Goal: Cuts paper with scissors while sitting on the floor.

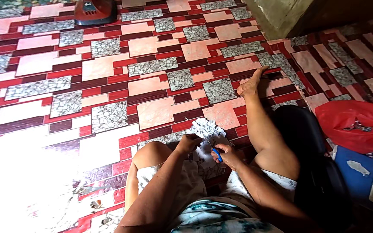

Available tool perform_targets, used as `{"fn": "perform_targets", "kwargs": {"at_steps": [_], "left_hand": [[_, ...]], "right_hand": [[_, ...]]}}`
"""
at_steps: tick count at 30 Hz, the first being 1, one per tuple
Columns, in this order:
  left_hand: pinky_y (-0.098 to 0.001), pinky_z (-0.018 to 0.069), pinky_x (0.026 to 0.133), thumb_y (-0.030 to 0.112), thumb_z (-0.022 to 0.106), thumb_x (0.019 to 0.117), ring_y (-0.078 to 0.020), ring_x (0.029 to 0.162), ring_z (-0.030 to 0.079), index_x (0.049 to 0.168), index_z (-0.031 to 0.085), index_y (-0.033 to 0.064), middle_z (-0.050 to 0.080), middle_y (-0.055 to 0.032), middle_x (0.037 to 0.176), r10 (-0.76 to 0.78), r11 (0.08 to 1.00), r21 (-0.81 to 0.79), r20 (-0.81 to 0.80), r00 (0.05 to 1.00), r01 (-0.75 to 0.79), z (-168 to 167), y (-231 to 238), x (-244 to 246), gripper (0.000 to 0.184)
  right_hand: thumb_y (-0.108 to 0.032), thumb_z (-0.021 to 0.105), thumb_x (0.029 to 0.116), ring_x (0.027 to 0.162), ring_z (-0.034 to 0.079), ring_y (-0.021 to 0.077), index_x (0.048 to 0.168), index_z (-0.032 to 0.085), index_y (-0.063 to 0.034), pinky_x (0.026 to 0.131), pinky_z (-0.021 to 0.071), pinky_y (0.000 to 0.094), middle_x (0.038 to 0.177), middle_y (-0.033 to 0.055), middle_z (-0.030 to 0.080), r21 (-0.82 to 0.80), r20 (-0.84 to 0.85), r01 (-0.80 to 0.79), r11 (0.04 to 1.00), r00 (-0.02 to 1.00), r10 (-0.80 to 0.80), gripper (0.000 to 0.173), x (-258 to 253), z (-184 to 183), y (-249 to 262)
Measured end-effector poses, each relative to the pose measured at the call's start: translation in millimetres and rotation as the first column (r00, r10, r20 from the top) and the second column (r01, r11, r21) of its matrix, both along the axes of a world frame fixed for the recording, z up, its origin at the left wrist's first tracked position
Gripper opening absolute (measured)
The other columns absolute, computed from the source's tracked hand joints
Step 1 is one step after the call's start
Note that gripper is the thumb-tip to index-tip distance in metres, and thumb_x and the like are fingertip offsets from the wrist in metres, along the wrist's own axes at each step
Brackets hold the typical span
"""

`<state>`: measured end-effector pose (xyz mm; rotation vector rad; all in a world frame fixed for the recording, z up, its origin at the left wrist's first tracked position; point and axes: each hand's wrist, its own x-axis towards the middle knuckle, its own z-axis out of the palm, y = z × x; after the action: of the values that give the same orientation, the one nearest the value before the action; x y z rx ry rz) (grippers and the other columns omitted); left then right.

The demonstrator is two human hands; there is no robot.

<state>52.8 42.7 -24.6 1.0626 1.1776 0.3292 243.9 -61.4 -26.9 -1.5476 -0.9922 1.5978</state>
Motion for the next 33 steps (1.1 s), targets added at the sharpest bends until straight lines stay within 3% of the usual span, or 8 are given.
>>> {"fn": "perform_targets", "kwargs": {"at_steps": [4,8,33], "left_hand": [[-0.0163,0.0384,0.046,0.009,0.059,0.1033,-0.0019,0.048,0.046,0.103,0.065,-0.0018,0.061,0.0004,0.07,0.028,1.0,-0.002,0.005,1.0,-0.028,0.5,-0.8,0.3,0.013],[-0.0163,0.0382,0.046,0.009,0.06,0.1032,-0.002,0.048,0.046,0.101,0.065,-0.0012,0.061,0.0004,0.07,0.031,0.999,-0.014,0.012,0.999,-0.031,1.2,-1.0,0.4,0.011],[-0.0164,0.0389,0.047,0.01,0.059,0.1036,-0.002,0.049,0.047,0.104,0.065,-0.0008,0.061,0.0007,0.071,-0.012,1.0,-0.012,-0.013,1.0,0.012,1.1,-1.1,1.4,0.012]], "right_hand": [[-0.016,0.064,0.1004,0.063,0.061,0.0054,0.116,0.06,0.0001,0.055,0.0475,0.0191,0.078,0.001,0.067,-0.103,-0.02,-0.033,0.994,0.999,0.031,0.022,0.2,5.4,0.5],[-0.017,0.065,0.0997,0.063,0.06,0.0038,0.116,0.061,-0.0005,0.054,0.0454,0.0176,0.079,0.0001,0.067,-0.093,-0.017,-0.059,0.994,0.998,0.058,0.024,-2.1,4.1,-0.8],[-0.013,0.066,0.0983,0.061,0.061,0.0042,0.111,0.063,0.0003,0.055,0.0488,0.018,0.075,-0.0003,0.066,-0.045,-0.035,-0.026,0.999,0.999,0.024,0.019,-1.3,2.7,-0.3]]}}
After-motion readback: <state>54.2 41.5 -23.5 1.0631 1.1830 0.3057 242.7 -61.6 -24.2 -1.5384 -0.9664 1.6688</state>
